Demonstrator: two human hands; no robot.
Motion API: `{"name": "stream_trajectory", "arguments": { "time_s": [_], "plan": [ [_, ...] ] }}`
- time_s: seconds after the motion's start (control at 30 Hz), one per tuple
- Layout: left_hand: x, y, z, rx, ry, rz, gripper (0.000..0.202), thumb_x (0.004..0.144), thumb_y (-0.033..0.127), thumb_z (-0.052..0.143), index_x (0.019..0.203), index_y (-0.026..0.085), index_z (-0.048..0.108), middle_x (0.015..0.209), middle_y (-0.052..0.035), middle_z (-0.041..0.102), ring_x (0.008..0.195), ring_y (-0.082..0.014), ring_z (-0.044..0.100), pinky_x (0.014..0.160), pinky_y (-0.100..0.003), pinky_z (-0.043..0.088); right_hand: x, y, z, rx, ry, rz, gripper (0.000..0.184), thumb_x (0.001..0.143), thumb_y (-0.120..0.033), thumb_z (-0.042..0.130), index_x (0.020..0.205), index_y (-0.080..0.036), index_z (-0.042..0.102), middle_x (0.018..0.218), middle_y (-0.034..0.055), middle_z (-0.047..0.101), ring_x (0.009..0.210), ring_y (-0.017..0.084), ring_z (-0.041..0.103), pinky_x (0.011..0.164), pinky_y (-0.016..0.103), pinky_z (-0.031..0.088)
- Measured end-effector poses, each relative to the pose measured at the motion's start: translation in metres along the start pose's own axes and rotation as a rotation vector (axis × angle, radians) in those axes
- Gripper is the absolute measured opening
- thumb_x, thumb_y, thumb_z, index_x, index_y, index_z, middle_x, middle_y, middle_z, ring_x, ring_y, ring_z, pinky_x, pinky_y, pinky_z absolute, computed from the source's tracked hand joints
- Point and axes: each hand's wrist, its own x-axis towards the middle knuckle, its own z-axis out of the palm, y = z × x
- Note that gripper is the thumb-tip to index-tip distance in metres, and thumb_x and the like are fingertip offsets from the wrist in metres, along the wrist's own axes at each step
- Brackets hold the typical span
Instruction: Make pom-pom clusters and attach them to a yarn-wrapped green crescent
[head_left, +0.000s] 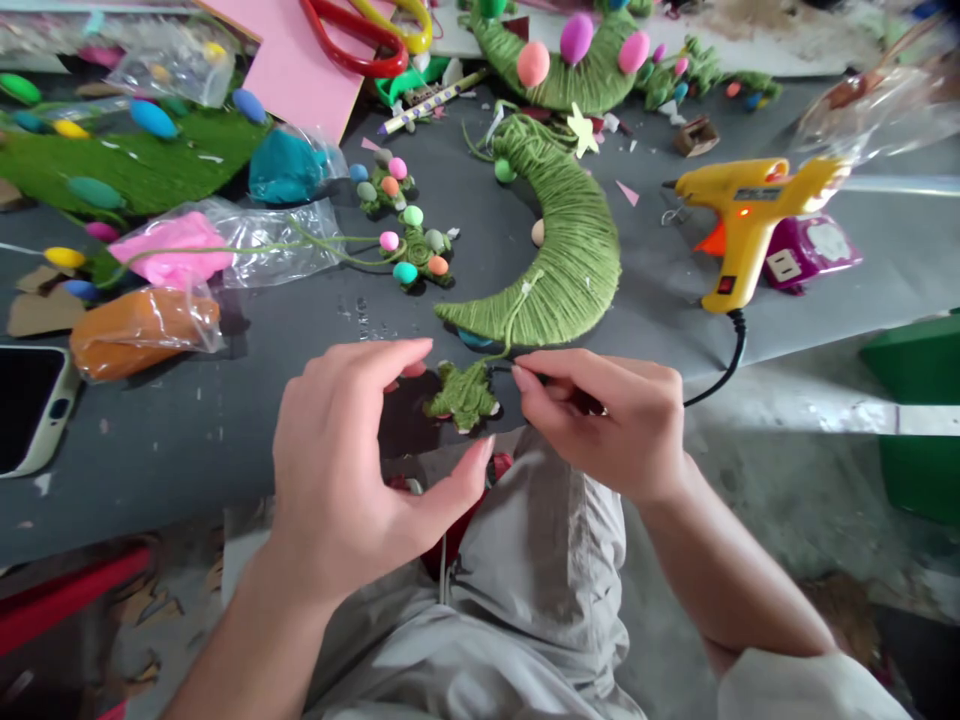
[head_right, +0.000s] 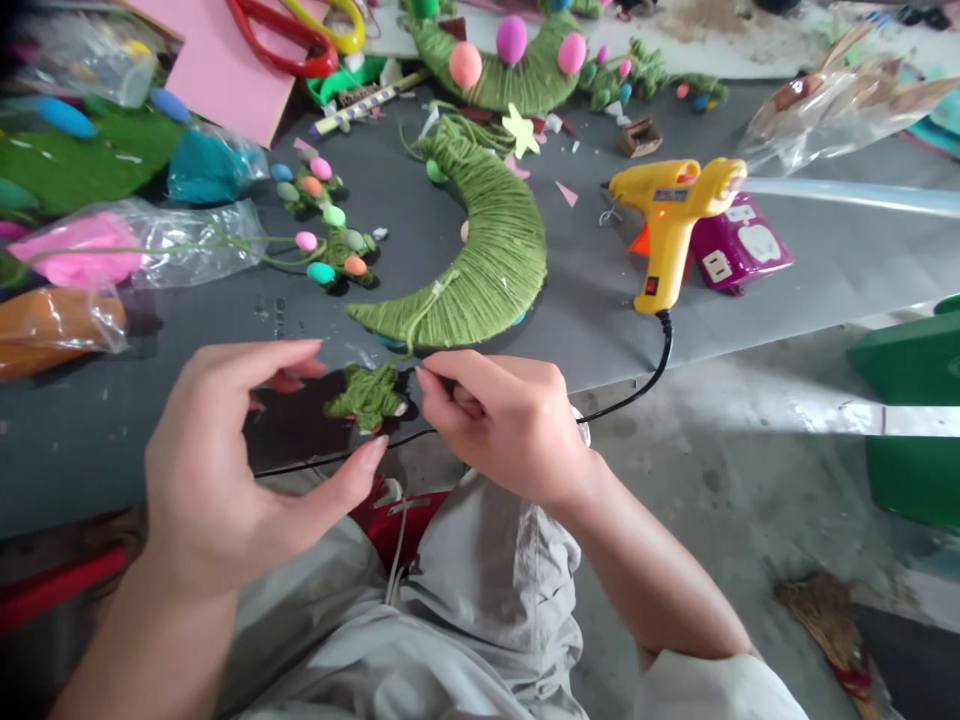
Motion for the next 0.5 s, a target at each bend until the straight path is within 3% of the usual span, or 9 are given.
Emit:
{"name": "stream_trajectory", "arguments": {
  "time_s": [0.17, 0.37, 0.5],
  "plan": [
    [-0.0007, 0.0028, 0.0030, 0.099, -0.030, -0.032, 0.079, 0.072, 0.038, 0.087, 0.142, 0.029, 0.051, 0.126, -0.0111, 0.073, 0.113, -0.0372, 0.068, 0.091, -0.051, 0.050, -0.0013, -0.0014, -0.0003, 0.049, 0.039, 0.078, 0.009, 0.088, -0.019, 0.069, 0.080, -0.018, 0.074, 0.053, -0.0064, 0.051, 0.047, 0.006, 0.040, 0.048, 0.019, 0.038],
    [-0.0024, 0.0055, 0.0049, 0.106, -0.028, -0.042, 0.066, 0.077, 0.030, 0.083, 0.138, 0.027, 0.056, 0.119, -0.0093, 0.076, 0.107, -0.0349, 0.070, 0.091, -0.049, 0.048, -0.0027, -0.0011, 0.0006, 0.055, 0.049, 0.106, 0.007, 0.088, -0.018, 0.070, 0.082, -0.018, 0.073, 0.054, -0.0069, 0.052, 0.048, 0.005, 0.042, 0.050, 0.018, 0.039],
    [-0.0018, 0.0103, 0.0022, 0.109, -0.092, -0.106, 0.061, 0.082, 0.031, 0.079, 0.138, 0.028, 0.054, 0.122, -0.0081, 0.075, 0.111, -0.0335, 0.070, 0.096, -0.049, 0.047, -0.0030, -0.0005, 0.0003, 0.073, 0.023, 0.105, 0.009, 0.090, -0.019, 0.069, 0.082, -0.017, 0.073, 0.055, -0.0066, 0.053, 0.049, 0.005, 0.042, 0.051, 0.018, 0.039]
  ]
}}
